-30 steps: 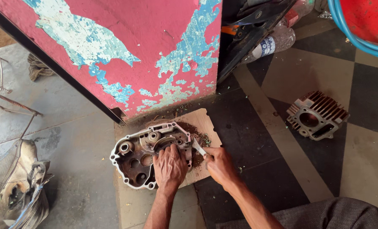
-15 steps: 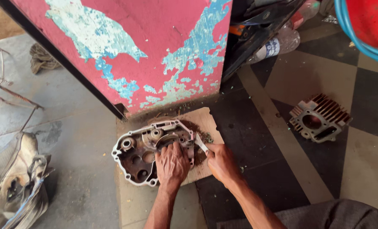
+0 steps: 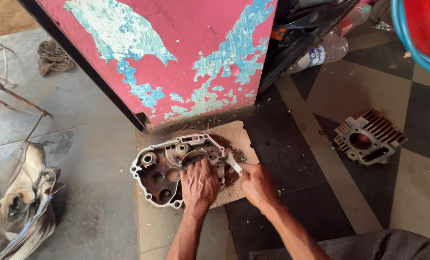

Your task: The person cleans a motorcycle engine casing by scraping old gasket material and debris from the mating surfaces using a flat metal scraper and then wipes the interior with a cloth.

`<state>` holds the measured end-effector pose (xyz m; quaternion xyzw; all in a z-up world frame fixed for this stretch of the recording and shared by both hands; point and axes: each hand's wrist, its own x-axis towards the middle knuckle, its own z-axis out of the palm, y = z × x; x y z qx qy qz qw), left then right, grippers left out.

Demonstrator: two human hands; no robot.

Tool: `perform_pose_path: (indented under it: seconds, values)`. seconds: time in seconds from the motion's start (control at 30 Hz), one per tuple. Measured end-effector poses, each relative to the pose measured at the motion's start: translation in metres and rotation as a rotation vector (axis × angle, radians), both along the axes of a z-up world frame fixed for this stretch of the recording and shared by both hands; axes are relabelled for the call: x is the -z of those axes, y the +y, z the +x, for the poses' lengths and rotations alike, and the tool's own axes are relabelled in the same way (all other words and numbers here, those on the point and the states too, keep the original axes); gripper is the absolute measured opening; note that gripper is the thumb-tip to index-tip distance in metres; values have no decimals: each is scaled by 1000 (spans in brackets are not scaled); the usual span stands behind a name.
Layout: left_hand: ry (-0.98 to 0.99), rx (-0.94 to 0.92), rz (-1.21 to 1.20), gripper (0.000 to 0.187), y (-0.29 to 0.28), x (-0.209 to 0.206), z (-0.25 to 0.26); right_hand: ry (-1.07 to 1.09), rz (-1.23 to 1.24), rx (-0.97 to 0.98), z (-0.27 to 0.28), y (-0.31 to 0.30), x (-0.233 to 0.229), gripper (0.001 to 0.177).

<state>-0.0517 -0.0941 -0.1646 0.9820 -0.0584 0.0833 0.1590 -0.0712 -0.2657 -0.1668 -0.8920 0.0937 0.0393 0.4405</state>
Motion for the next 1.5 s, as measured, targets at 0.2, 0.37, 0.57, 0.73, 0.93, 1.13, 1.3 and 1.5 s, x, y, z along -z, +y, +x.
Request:
perform_pose_path:
  seconds: [0.2, 0.37, 0.57, 0.73, 0.93, 1.13, 1.3, 1.5]
  values:
    - [8, -15, -27, 20, -2, -3, 0, -46, 124, -21, 2, 3, 0, 33]
    - [-3, -19, -40, 19, 0, -3, -1, -30, 40, -44, 1, 3, -13, 27]
    - [8, -13, -27, 20, -1, -1, 2, -43, 32, -66, 9, 6, -1, 27]
    - [-29, -10, -16, 20, 2, 5, 2, -83, -15, -126, 14, 7, 9, 27]
    - [-174, 11, -50, 16, 2, 15, -2, -387, -214, -158, 14, 17, 38, 20]
    - [-155, -9, -76, 12, 4, 14, -2, -181, -182, -33, 18, 31, 55, 23]
    - [-122, -19, -99, 14, 6, 16, -3, -119, 184, 142, -9, -2, 37, 25]
    - [-18, -19, -129, 13, 8, 16, -6, 163, 516, 305, -48, -17, 20, 26]
